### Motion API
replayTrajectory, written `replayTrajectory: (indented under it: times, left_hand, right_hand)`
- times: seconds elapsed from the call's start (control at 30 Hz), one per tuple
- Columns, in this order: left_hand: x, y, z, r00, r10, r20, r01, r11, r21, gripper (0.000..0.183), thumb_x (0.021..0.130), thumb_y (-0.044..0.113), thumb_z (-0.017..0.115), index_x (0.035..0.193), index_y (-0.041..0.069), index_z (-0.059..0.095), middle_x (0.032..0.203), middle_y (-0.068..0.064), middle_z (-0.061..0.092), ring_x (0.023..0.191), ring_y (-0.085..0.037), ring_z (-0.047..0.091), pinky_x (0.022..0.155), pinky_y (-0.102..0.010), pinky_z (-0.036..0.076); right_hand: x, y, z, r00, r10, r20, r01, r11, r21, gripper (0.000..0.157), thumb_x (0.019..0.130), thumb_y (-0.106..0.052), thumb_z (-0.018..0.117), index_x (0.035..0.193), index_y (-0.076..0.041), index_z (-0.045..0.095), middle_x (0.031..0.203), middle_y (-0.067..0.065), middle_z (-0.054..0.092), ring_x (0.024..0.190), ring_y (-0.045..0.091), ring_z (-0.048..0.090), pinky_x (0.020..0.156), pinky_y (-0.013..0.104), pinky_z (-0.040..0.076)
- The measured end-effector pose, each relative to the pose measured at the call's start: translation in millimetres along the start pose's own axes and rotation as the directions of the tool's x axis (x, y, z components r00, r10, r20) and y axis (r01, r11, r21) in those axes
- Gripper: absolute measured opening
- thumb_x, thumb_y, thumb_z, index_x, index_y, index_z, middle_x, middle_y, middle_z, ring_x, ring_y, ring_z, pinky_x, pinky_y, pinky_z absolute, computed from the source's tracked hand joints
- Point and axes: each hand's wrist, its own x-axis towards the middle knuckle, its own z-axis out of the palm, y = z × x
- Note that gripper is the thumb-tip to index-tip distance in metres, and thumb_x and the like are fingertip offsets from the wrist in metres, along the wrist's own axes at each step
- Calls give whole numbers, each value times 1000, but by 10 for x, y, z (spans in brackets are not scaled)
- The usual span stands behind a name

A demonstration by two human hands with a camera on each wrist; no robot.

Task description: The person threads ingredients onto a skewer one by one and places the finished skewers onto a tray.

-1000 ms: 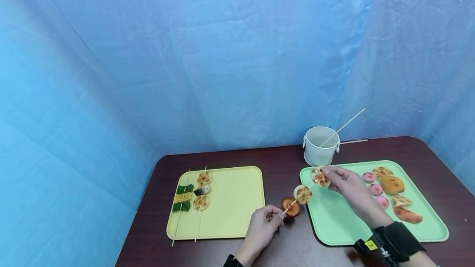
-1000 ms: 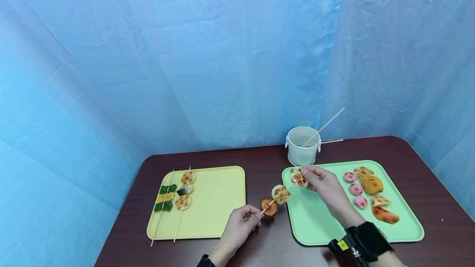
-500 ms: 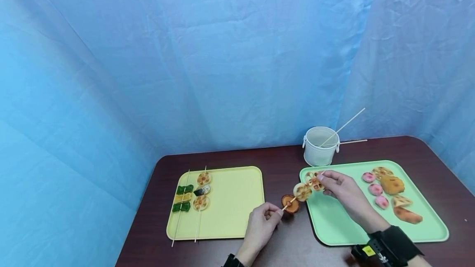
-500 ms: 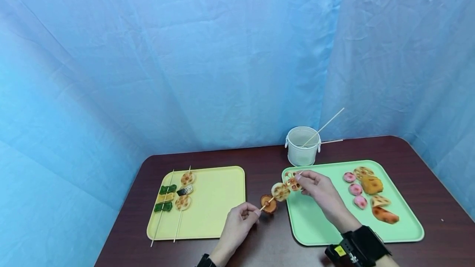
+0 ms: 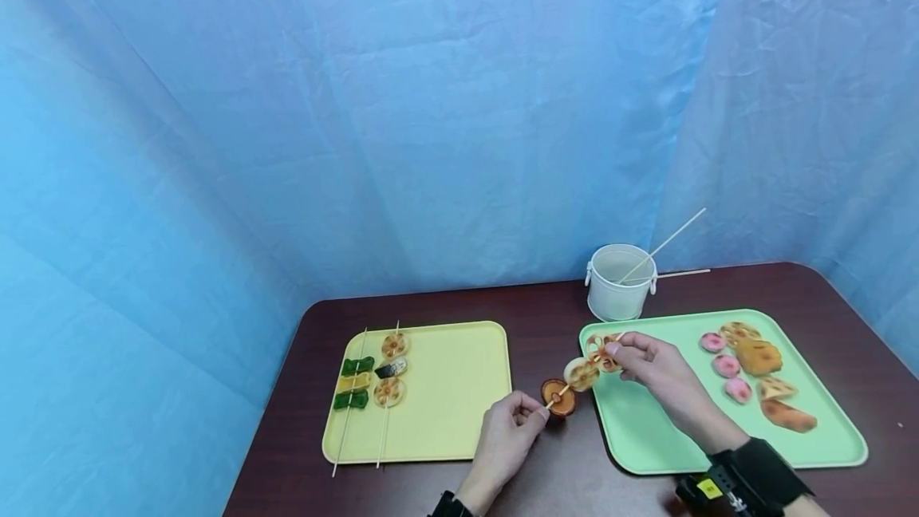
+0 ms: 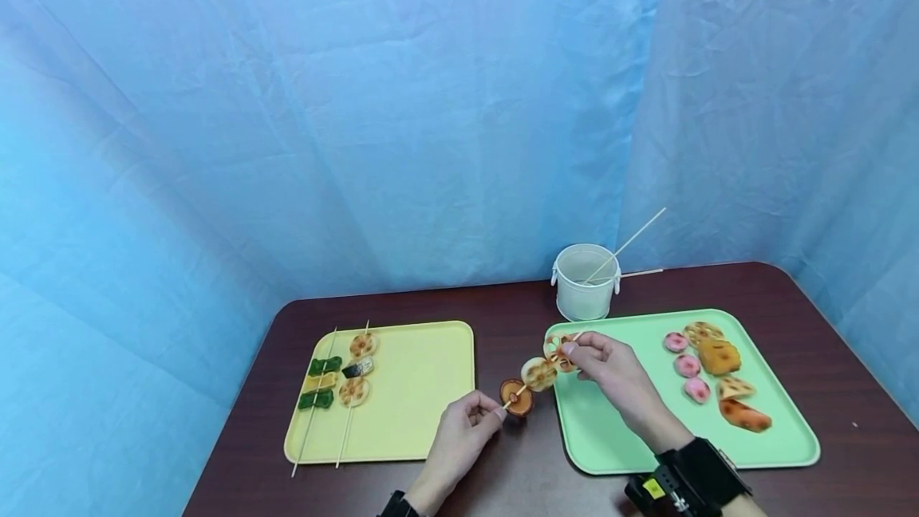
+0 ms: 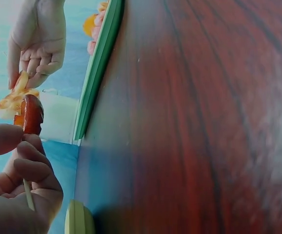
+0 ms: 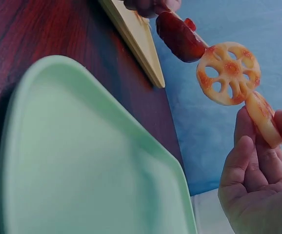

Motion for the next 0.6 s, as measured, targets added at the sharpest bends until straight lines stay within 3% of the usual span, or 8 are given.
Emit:
replayTrajectory:
  times: [0.2, 0.4, 0.6]
  left_hand:
    - [14, 5, -23, 1000, 19, -16, -18, 999, 35, 13, 85, 22, 69, 78, 12, 64, 63, 11, 58, 52, 0, 50, 48, -17, 38]
    - [35, 8, -13, 999, 46, -24, -45, 999, 24, 13, 84, 20, 71, 77, 11, 64, 63, 10, 57, 53, 1, 49, 49, -17, 39]
    - [54, 20, -61, 993, 116, -26, -109, 973, 205, 11, 82, 23, 73, 74, 18, 67, 62, 14, 53, 52, 1, 45, 49, -17, 37]
  right_hand:
    - [2, -61, 13, 1000, 9, -5, -9, 1000, -20, 51, 92, -45, 59, 109, 3, 56, 88, 5, 56, 87, 24, 57, 83, 44, 50]
    - [2, -100, 17, 1000, -4, 11, 5, 1000, -26, 52, 92, -43, 60, 112, 4, 56, 90, 6, 59, 86, 16, 58, 82, 43, 50]
    - [-2, -97, 25, 1000, -28, 7, 28, 999, -16, 50, 91, -42, 62, 108, 4, 56, 92, 9, 59, 85, 15, 59, 81, 44, 51]
